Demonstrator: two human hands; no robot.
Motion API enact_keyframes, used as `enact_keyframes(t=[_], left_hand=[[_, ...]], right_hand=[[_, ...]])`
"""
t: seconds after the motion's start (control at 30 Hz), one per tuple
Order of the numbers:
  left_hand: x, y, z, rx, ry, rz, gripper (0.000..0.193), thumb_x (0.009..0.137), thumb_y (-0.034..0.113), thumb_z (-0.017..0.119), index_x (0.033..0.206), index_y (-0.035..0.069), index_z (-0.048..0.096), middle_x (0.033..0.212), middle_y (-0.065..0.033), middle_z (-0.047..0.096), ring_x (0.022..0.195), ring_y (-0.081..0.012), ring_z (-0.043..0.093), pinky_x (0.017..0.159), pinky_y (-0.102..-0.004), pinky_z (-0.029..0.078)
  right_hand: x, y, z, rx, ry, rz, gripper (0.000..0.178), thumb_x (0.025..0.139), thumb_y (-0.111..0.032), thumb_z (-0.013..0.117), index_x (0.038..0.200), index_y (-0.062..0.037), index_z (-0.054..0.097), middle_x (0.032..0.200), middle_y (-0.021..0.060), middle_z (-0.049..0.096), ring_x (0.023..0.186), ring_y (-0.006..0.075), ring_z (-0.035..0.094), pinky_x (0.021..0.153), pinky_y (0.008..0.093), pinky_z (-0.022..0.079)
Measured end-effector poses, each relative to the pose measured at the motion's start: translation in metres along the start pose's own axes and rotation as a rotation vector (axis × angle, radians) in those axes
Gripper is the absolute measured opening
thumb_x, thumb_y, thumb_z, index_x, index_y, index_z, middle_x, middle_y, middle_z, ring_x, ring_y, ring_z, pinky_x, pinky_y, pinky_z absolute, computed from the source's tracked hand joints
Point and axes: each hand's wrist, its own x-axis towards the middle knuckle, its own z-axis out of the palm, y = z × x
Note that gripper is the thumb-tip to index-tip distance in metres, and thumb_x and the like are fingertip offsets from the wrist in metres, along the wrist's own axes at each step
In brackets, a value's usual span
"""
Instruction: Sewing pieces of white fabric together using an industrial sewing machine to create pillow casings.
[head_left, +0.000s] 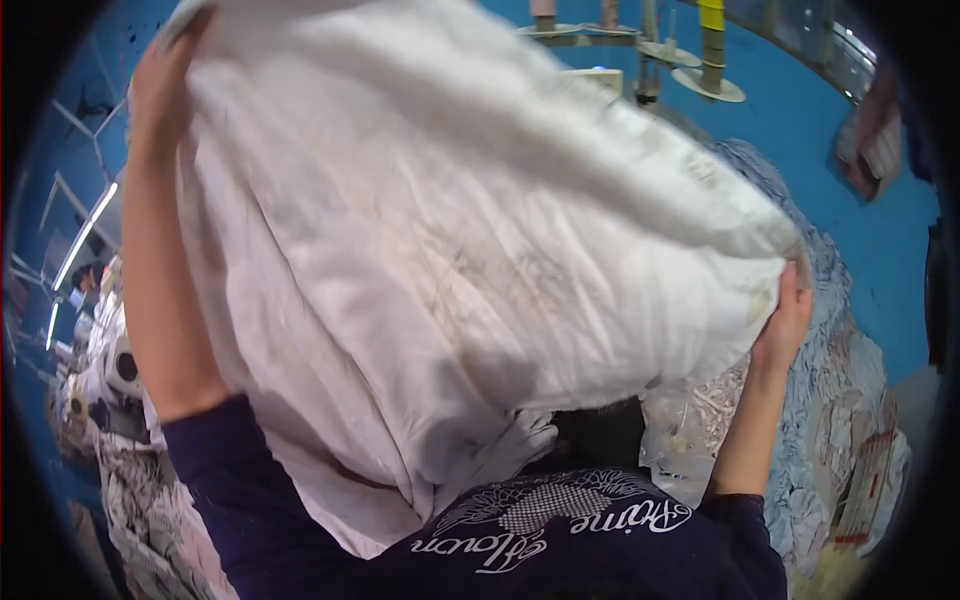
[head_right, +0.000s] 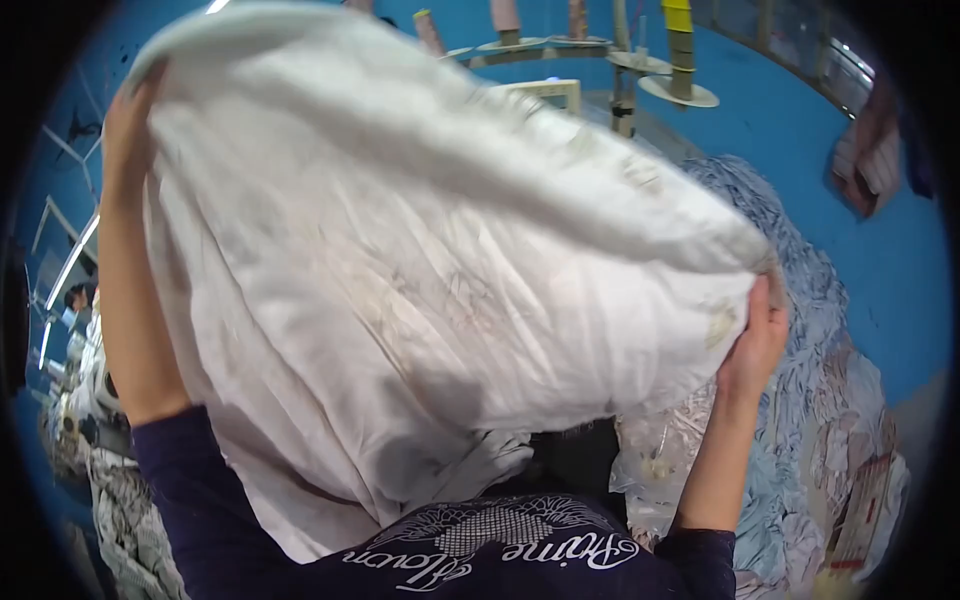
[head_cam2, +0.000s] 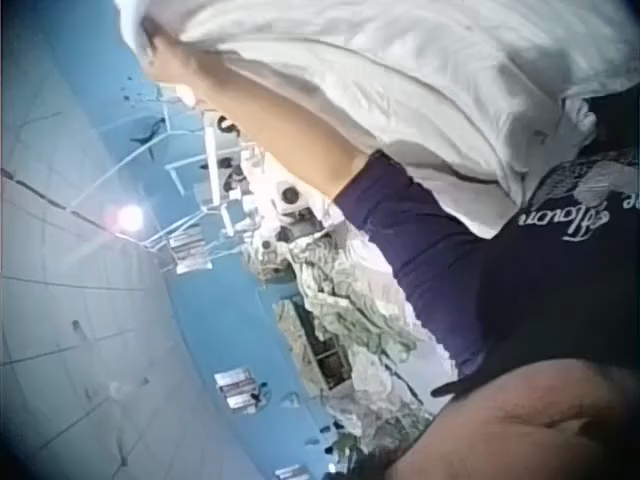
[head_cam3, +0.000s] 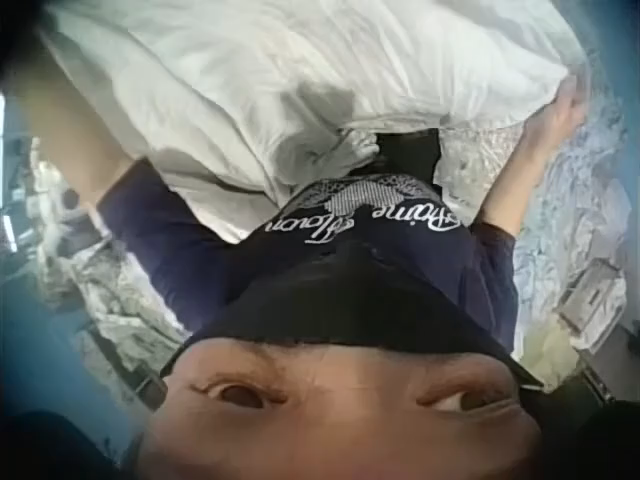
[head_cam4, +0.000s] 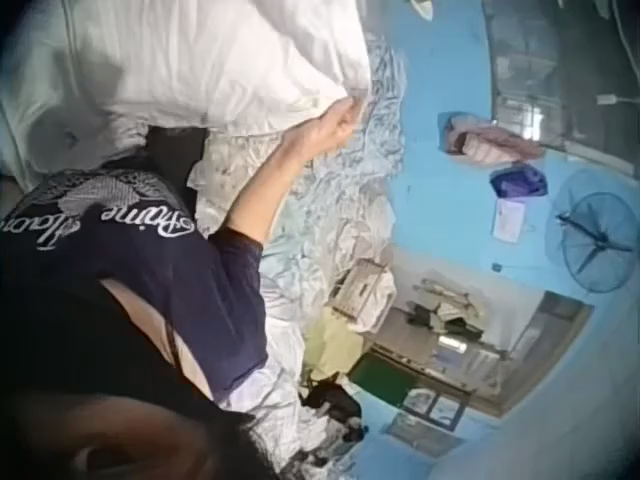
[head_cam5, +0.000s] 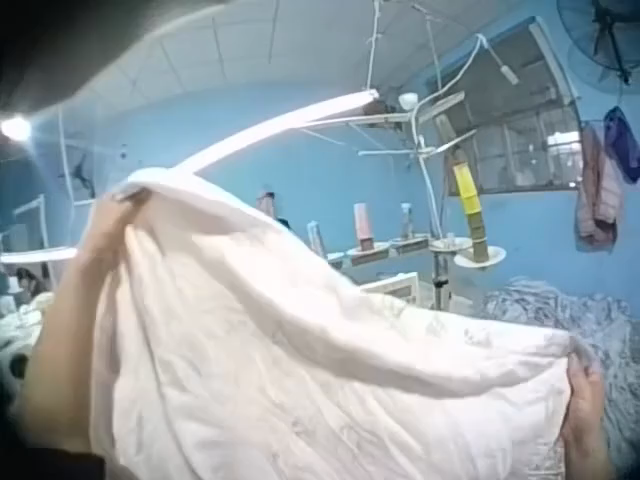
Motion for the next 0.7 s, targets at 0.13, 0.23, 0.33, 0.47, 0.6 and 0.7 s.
enact_keyframes(t=[0.13,0.23,0.33,0.47,0.6,0.7], left_hand=[[-0.090,-0.047,-0.120,-0.352,-0.027,-0.296,0.041,0.091,0.027,0.046,0.115,-0.005,0.056,0.111,-0.0128,0.059,0.101,-0.0201,0.056,0.091,-0.0311,0.041],[-0.165,0.029,-0.208,-0.452,0.053,-0.332,0.035,0.093,0.021,0.041,0.119,0.000,0.051,0.103,-0.0129,0.060,0.098,-0.0192,0.056,0.082,-0.0320,0.046],[-0.151,0.026,-0.207,-0.119,-0.163,-0.207,0.033,0.092,0.024,0.043,0.113,0.001,0.054,0.097,-0.0118,0.061,0.090,-0.0192,0.058,0.078,-0.0324,0.048],[-0.114,-0.020,-0.193,0.567,-0.523,0.067,0.032,0.089,0.029,0.048,0.102,0.003,0.061,0.084,-0.0096,0.064,0.075,-0.0193,0.062,0.070,-0.0333,0.051],[-0.139,-0.188,-0.110,0.592,0.167,-0.099,0.035,0.076,0.022,0.067,0.102,0.000,0.063,0.083,-0.0114,0.068,0.071,-0.0252,0.064,0.068,-0.0350,0.051],[-0.202,-0.072,0.051,0.133,-0.190,-0.129,0.051,0.072,0.020,0.074,0.117,0.003,0.055,0.120,-0.0125,0.056,0.114,-0.0261,0.050,0.097,-0.0350,0.037]], right_hand=[[-0.067,0.006,-0.007,-0.391,-0.432,0.137,0.026,0.086,-0.015,0.061,0.108,-0.0014,0.056,0.096,0.0036,0.062,0.083,0.0113,0.059,0.071,0.0241,0.048],[-0.082,0.019,0.007,-0.381,-1.003,0.556,0.024,0.082,-0.012,0.066,0.104,-0.0037,0.059,0.087,-0.0007,0.059,0.076,0.0060,0.054,0.064,0.0205,0.044],[-0.104,0.056,0.041,-0.166,-1.116,0.860,0.020,0.084,-0.015,0.065,0.101,-0.0048,0.061,0.080,-0.0024,0.058,0.060,0.0026,0.050,0.049,0.0178,0.039],[-0.077,0.058,0.118,-0.430,-1.021,0.591,0.024,0.087,-0.022,0.060,0.102,-0.0036,0.062,0.077,0.0014,0.060,0.063,0.0093,0.053,0.057,0.0237,0.043],[-0.068,0.078,0.165,-0.352,-0.846,-0.022,0.020,0.086,-0.013,0.060,0.100,0.0004,0.061,0.075,0.0030,0.058,0.061,0.0077,0.052,0.053,0.0227,0.040],[-0.043,0.085,0.176,-0.461,-0.807,-0.374,0.017,0.080,-0.005,0.061,0.096,0.0001,0.062,0.080,0.0100,0.060,0.068,0.0206,0.058,0.061,0.0289,0.045]])
